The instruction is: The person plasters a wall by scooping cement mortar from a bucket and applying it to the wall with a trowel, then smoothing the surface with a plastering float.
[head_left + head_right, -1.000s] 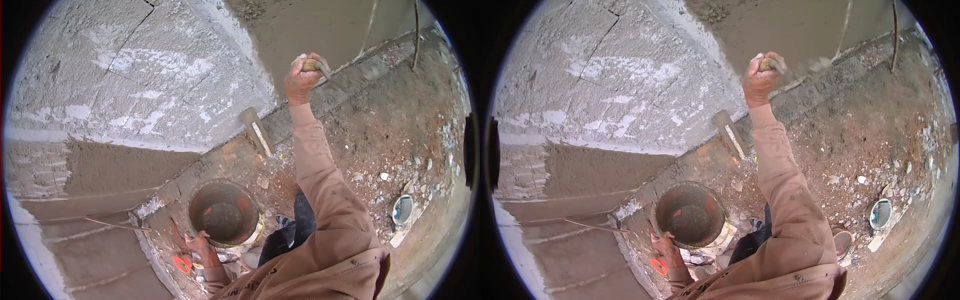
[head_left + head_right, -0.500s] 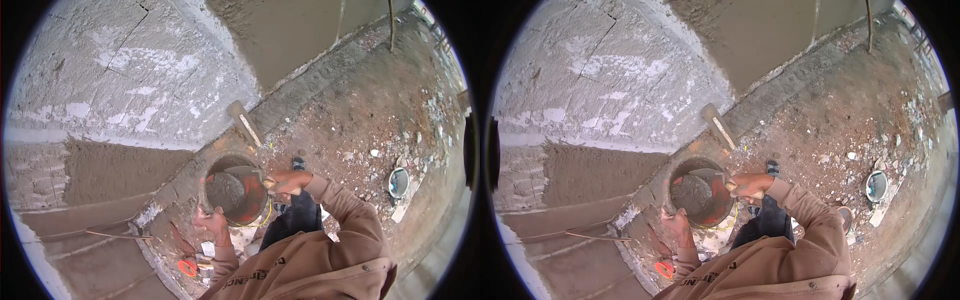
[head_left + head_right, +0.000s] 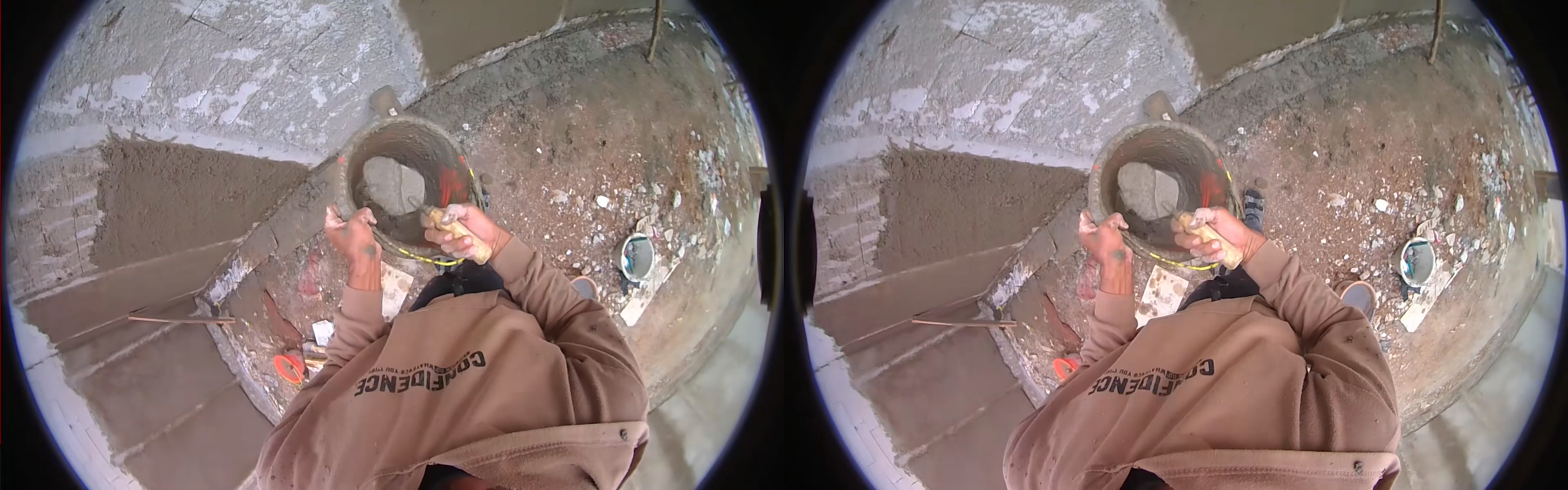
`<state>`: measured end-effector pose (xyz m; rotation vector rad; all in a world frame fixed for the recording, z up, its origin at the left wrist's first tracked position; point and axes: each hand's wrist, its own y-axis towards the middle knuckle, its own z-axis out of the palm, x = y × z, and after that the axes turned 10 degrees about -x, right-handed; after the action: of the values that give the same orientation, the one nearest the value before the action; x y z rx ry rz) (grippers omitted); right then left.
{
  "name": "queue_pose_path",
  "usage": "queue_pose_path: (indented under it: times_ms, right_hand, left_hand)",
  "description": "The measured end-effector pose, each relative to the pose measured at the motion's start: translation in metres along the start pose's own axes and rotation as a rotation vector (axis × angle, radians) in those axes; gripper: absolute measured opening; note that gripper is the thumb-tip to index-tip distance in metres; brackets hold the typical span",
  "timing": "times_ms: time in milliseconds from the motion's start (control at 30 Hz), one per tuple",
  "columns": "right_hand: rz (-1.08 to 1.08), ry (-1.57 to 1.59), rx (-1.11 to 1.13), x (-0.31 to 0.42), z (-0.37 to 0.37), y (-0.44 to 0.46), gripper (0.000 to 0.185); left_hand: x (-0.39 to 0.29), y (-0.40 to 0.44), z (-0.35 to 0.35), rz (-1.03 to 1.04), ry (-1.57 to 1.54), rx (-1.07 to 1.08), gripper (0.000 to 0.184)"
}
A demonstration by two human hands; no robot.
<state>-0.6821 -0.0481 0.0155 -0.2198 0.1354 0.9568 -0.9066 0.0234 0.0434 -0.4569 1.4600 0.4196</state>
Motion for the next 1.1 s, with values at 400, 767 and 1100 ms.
queue_pose_path:
  times_ms: [400, 767, 1100]
  right_hand:
    - [-1.554, -0.740, -0.021, 0.147, 0.218, -0.081, 0.026]
    - [-2.261, -1.533, -1.595, 0.491, 0.127, 0.072, 0.027]
    - [-0.062, -1.758, -0.450, 0.143, 0.082, 0.066, 0.024]
  left_hand:
    - [0.010, 0.042, 0.003, -0.167, 0.061, -0.264, 0.086]
    - [0.024, 0.073, -0.048, 0.035, 0.216, -0.556, 0.044]
    - [-0.012, 0.034, -0.038, 0.098, 0.355, -0.337, 0.050]
